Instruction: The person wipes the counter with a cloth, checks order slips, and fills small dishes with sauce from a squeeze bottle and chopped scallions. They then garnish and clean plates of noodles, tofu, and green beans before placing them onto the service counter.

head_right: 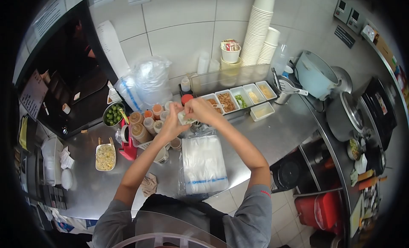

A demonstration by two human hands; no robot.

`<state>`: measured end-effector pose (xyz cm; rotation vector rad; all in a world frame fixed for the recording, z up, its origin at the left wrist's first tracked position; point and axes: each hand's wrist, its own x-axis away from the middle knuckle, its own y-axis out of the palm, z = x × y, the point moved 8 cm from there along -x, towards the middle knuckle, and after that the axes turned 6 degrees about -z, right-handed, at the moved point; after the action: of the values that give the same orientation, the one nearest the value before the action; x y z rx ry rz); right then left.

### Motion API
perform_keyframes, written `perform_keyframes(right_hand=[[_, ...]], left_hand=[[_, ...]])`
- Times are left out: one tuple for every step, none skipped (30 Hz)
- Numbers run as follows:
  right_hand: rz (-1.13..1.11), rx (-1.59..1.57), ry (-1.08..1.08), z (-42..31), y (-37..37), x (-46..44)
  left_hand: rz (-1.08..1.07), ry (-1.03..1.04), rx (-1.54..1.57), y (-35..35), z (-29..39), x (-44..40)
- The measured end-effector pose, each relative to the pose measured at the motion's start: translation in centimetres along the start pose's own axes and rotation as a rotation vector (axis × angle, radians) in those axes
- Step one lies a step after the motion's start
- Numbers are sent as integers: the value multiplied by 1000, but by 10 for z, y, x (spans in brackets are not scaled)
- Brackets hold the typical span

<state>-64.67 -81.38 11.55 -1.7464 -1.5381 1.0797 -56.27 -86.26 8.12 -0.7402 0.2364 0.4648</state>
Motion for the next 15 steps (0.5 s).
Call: perform_keyframes(right_hand=[[-18,11,8,-10,6,-1],[3,-3,-83,-20,14,-4],[26,-12,-179,-26,21,-9],[49,-23,-278,-36,23,-14],[20,-36,-260,-39,28,-19],[-12,-51,-241,-46,32,-22],[-45,-68,-221,-50,35,-27],[-91,-78,-369,-52,44,-32],[-112,-211,-355,-46,43,-39],[-134,-345,-337,-42,40,-47],[-156,-479,-314,-36,39,-56],[-127,-372,-205,-13,42,-72],[-96,-263,-90,19,49,-89],[-63,-155,29,50,62,-98],[-108,-89,-14,62,84,-102]], left_hand=[[9,-15,-4,-8,1,11],[38,-21,3,-15,1,23],[71,-23,7,-24,2,33],[105,-24,9,-34,2,41],[103,-54,19,-40,0,48],[101,-89,31,-46,-1,56],[97,-125,43,-52,-2,63],[93,-174,61,-59,-1,71],[109,-160,68,-65,-4,77],[122,-146,75,-70,-10,85],[133,-131,83,-76,-13,92],[152,-102,65,-87,-2,100],[164,-120,87,-94,1,110],[171,-138,112,-100,2,123],[175,-153,134,-105,0,135]])
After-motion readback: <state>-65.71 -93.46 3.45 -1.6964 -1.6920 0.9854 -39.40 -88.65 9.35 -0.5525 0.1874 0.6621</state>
